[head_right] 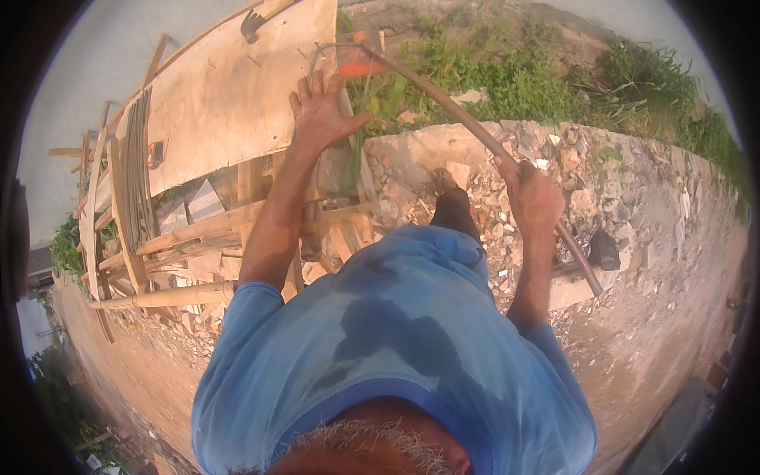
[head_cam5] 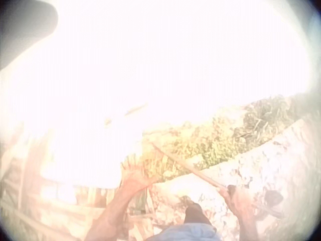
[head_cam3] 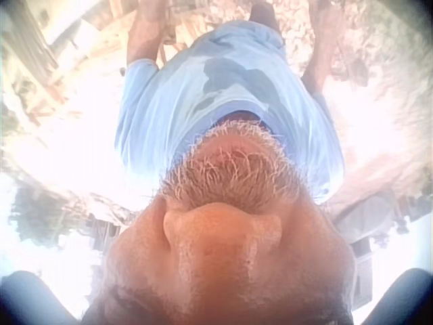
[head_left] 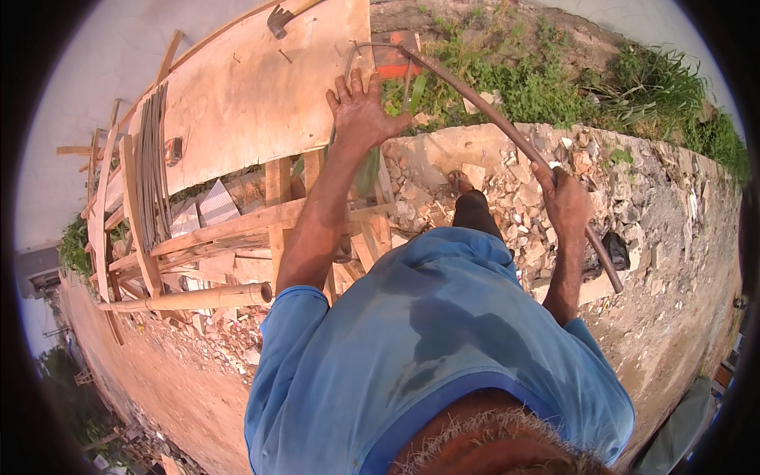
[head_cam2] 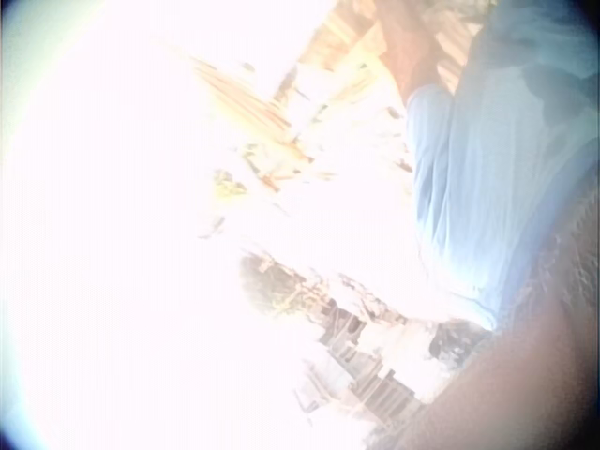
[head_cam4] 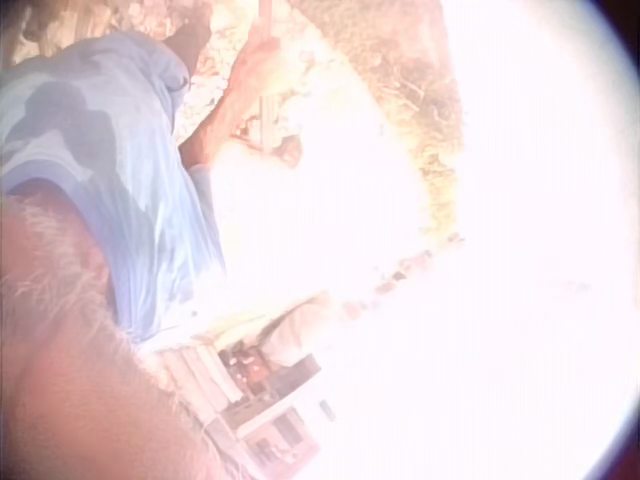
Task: The person bends metal rods using a hammer and a small metal block on a wooden workbench. They repeatedly position the rod, strike it with the hammer, and adjust its orientation to create bends.
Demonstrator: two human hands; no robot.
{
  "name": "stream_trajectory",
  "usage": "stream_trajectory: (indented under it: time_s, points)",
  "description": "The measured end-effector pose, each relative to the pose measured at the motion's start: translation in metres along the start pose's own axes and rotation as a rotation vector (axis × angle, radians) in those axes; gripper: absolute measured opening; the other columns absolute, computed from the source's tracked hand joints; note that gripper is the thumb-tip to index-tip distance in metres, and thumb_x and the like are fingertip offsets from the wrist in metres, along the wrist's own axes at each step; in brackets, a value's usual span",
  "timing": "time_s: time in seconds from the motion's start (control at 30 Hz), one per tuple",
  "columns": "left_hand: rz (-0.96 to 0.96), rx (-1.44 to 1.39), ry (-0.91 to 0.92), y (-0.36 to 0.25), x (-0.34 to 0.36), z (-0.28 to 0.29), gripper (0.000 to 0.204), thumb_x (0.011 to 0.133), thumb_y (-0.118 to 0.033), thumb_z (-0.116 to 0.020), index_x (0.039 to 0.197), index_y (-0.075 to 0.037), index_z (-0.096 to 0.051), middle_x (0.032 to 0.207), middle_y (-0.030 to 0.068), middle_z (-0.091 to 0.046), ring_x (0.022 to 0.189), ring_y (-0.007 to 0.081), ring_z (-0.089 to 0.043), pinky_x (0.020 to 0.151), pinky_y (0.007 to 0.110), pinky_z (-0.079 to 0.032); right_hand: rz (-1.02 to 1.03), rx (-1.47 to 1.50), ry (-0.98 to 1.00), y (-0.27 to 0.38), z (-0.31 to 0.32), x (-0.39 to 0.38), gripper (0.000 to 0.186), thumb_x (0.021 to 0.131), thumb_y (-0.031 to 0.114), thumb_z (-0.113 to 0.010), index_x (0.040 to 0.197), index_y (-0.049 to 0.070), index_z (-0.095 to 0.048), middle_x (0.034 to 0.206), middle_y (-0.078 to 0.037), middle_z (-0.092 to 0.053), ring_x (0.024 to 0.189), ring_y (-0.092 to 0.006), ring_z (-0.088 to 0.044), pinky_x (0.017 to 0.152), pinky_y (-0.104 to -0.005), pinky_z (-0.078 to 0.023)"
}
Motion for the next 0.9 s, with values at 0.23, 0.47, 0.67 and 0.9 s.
stream_trajectory:
  time_s: [0.23, 0.47, 0.67, 0.9]
  points:
    - [-0.003, 0.017, -0.016, -0.004, 0.004, 0.004, 0.079, 0.07, -0.064, -0.069, 0.136, -0.021, -0.061, 0.158, 0.0223, -0.032, 0.142, 0.0468, -0.025, 0.114, 0.065, -0.018, 0.046, 0.036, -0.017, -0.004, 0.002, 0.006, 0.076, 0.093, 0.073, -0.045, 0.087, 0.002, -0.069, 0.07, -0.022, -0.066, 0.071, -0.0408, -0.068, 0.065, -0.0516, -0.05]
    - [-0.024, -0.15, 0.06, 0.001, 0.003, 0.003, 0.063, 0.067, -0.068, -0.071, 0.112, -0.024, -0.075, 0.164, 0.0203, -0.021, 0.148, 0.0541, -0.008, 0.115, 0.072, -0.004, 0.082, 0.012, -0.021, -0.007, 0.001, 0.008, 0.072, 0.094, 0.069, -0.046, 0.089, 0.001, -0.07, 0.073, -0.024, -0.067, 0.076, -0.0422, -0.068, 0.068, -0.0542, -0.051]
    - [-0.084, -0.22, -0.031, 0.007, 0.002, -0.003, 0.042, 0.066, -0.057, -0.078, 0.095, -0.026, -0.079, 0.161, 0.0192, -0.029, 0.147, 0.0544, -0.01, 0.114, 0.073, -0.006, 0.038, 0.021, -0.033, 0.003, -0.005, -0.007, 0.072, 0.094, 0.069, -0.047, 0.087, 0.002, -0.071, 0.074, -0.024, -0.068, 0.077, -0.0431, -0.068, 0.068, -0.0539, -0.051]
    - [-0.089, -0.237, -0.034, 0.011, 0.005, -0.003, 0.037, 0.065, -0.053, -0.078, 0.093, -0.028, -0.079, 0.16, 0.0125, -0.034, 0.147, 0.0503, -0.015, 0.115, 0.071, -0.007, 0.0, 0.052, -0.014, 0.014, -0.004, -0.022, 0.069, 0.095, 0.067, -0.046, 0.086, 0.003, -0.07, 0.073, -0.024, -0.068, 0.078, -0.0435, -0.068, 0.069, -0.0542, -0.052]
Point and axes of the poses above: each hand's wrist, its own x-axis towards the middle knuckle, its own z-axis out of the back of the hand, y = z × x, the point moved 3 cm from there along x, towards the middle knuckle
